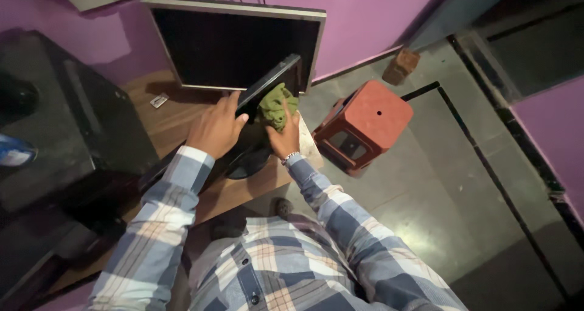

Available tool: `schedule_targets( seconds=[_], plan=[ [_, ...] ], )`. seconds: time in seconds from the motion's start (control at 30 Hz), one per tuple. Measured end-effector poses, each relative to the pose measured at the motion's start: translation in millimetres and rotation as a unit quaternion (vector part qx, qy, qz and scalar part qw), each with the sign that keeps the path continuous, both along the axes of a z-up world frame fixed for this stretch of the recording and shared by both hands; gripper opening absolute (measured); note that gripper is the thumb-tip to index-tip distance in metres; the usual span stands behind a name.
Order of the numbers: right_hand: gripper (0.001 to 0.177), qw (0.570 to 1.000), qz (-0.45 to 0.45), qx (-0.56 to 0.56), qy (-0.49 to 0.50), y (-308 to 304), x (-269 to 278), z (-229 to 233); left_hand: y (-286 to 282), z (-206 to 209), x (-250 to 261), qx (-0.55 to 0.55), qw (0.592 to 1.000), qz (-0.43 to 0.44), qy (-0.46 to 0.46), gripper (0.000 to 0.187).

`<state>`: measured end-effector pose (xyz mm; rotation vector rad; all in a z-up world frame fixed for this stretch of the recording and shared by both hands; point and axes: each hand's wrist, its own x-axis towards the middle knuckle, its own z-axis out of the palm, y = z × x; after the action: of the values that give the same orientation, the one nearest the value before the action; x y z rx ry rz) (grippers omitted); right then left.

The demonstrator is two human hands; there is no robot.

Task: The person sprays liquid onto a computer monitor and wipes the screen and exterior casing with a cloth.

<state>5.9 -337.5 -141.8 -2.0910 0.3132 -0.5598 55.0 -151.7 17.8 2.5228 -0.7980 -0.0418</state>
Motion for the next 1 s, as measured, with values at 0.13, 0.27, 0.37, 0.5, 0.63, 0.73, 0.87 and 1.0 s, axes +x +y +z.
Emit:
schedule_targets(
  seconds=[0.13, 0.27, 0.37, 0.5, 0.63, 0.73, 0.87, 1.0],
  plan=[
    [0.091, 0.998, -0.010, 0.051, -0.016, 4.9, -0.7, 39.4, -12.0, -5.1, 10.9, 0.063, 0.998, -0.006, 0.008, 0.057],
    [0.099, 0.997, -0.005, 0.061, -0.043, 6.3, 3.5, 78.6, -10.5, -11.9, 17.6, 0.048, 0.998, -0.041, -0.027, 0.056],
    [0.103, 0.999, -0.028, 0.019, -0.026, 1.9, 12.6, 77.9, -7.0, -18.9, 21.1, 0.044, 0.997, -0.054, -0.039, 0.054],
    [0.105, 0.993, -0.071, -0.023, 0.095, -19.1, 21.3, 50.8, -5.7, -20.5, 23.0, 0.042, 0.996, -0.062, -0.042, 0.054],
    [0.098, 0.990, -0.075, 0.048, 0.107, -15.7, 28.9, 30.0, -9.0, -17.0, 23.3, 0.065, 0.996, -0.048, -0.039, 0.053],
    [0.096, 0.994, -0.081, 0.041, 0.052, -8.5, 23.9, 30.3, -6.2, -17.8, 20.7, 0.055, 0.995, -0.059, -0.055, 0.053],
    [0.097, 0.991, -0.080, 0.054, 0.094, -12.9, 21.4, 16.8, -5.1, -21.9, 17.2, 0.051, 0.994, -0.059, -0.082, 0.052],
    [0.097, 0.996, -0.069, 0.060, 0.009, -15.3, 20.1, 9.4, -8.7, -14.0, 17.5, 0.061, 0.995, -0.049, -0.056, 0.054]
  ],
)
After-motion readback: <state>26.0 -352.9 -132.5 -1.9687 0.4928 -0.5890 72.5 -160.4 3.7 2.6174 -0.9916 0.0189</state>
